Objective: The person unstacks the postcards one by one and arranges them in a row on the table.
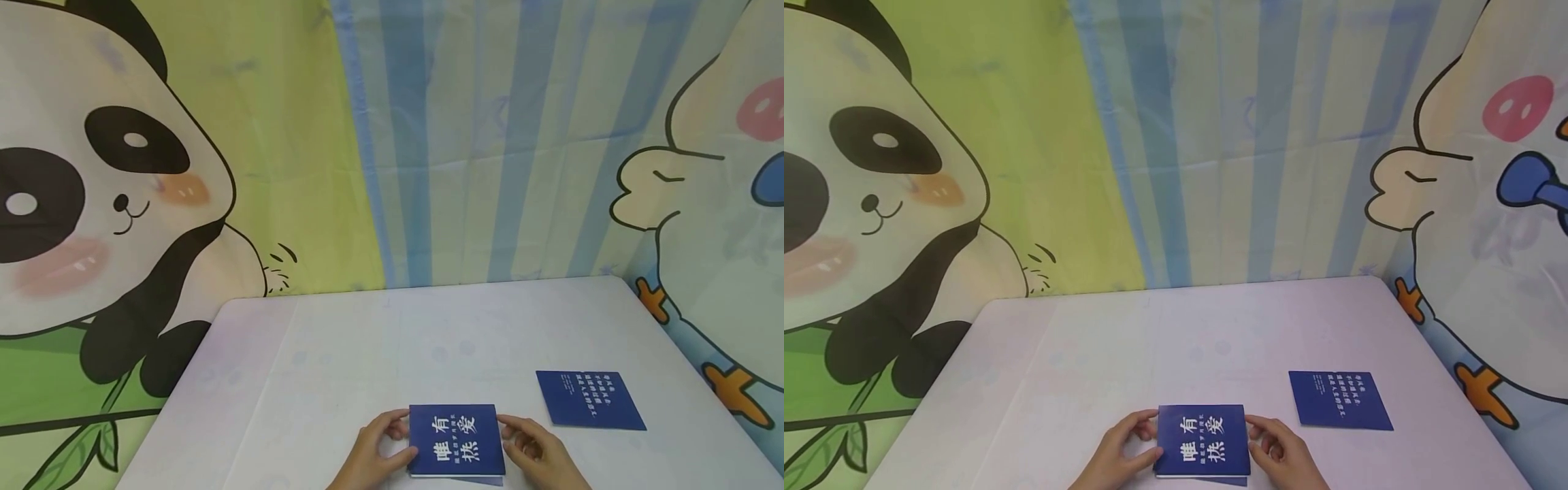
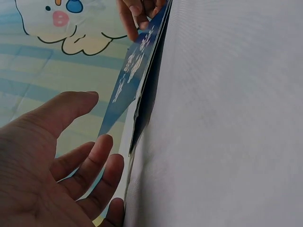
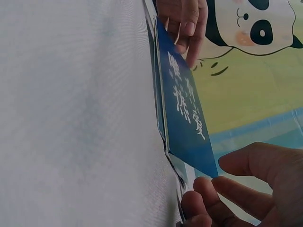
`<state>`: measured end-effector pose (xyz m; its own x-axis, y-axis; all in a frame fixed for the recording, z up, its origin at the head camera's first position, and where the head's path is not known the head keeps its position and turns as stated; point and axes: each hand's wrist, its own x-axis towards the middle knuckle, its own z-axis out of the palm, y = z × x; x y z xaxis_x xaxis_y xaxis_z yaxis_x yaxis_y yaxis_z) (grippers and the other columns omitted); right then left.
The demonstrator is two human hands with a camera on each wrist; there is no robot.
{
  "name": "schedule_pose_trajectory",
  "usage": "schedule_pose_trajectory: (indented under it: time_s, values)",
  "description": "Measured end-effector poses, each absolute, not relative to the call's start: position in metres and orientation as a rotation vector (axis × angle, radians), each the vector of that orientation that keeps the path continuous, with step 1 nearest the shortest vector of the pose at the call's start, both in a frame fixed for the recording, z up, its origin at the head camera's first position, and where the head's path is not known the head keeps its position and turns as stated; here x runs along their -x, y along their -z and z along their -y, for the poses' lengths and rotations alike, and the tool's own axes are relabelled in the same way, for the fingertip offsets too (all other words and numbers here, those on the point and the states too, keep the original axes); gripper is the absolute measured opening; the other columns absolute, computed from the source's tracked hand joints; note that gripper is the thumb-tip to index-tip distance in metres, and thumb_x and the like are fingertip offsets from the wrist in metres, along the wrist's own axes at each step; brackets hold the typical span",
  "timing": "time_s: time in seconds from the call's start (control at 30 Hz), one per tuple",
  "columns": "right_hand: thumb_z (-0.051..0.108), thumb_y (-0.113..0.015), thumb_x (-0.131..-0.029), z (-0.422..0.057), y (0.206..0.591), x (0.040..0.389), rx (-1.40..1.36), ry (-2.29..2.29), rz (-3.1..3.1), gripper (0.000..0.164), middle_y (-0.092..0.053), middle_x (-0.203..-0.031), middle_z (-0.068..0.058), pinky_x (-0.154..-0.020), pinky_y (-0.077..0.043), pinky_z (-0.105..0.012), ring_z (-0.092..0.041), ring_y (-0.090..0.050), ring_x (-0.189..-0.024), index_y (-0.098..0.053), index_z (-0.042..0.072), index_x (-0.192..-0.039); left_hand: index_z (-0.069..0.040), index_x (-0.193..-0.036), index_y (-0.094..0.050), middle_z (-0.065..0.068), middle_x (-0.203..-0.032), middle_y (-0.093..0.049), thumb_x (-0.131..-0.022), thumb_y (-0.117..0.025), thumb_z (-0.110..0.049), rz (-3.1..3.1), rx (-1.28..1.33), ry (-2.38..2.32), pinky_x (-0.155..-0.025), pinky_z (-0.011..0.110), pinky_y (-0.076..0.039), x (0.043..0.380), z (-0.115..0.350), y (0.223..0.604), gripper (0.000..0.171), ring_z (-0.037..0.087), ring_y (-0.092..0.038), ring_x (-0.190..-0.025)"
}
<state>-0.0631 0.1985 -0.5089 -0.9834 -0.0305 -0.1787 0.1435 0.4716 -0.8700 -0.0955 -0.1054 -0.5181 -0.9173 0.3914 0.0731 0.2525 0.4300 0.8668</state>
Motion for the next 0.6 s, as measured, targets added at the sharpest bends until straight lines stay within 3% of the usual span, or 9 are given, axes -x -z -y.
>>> schedule_pose_trajectory:
  time_s: [0.33, 0.6]
  values:
    - [0.009, -0.069, -0.087, -0.2002, 0.5092, 0.0649, -0.040, 1.665, -2.462, 0.059, -0.059, -0.095, -0.008, -0.062, -0.048, -0.021, -0.005, -0.054, -0.074, -0.046, 0.000, -0.140, -0.006, -0.135, -0.051, -0.001, -0.098, -0.062, -0.084, -0.077, -0.026, -2.507, -0.718, -1.612, -0.078, 0.026, -0.048, 0.0979, 0.1030, 0.5218, 0.060, 0.010, -0.057, -0.089]
    - [0.010, -0.071, -0.086, -0.2076, 0.5112, 0.0660, 0.145, 1.721, -2.383, 0.071, -0.054, -0.092, -0.008, -0.059, -0.046, -0.021, -0.003, -0.051, -0.070, -0.035, -0.006, -0.145, -0.006, -0.142, -0.043, -0.001, -0.102, -0.060, -0.080, -0.081, -0.024, -2.487, -0.848, -1.605, -0.078, 0.025, -0.046, 0.1026, 0.1002, 0.5258, 0.075, 0.013, -0.056, -0.092]
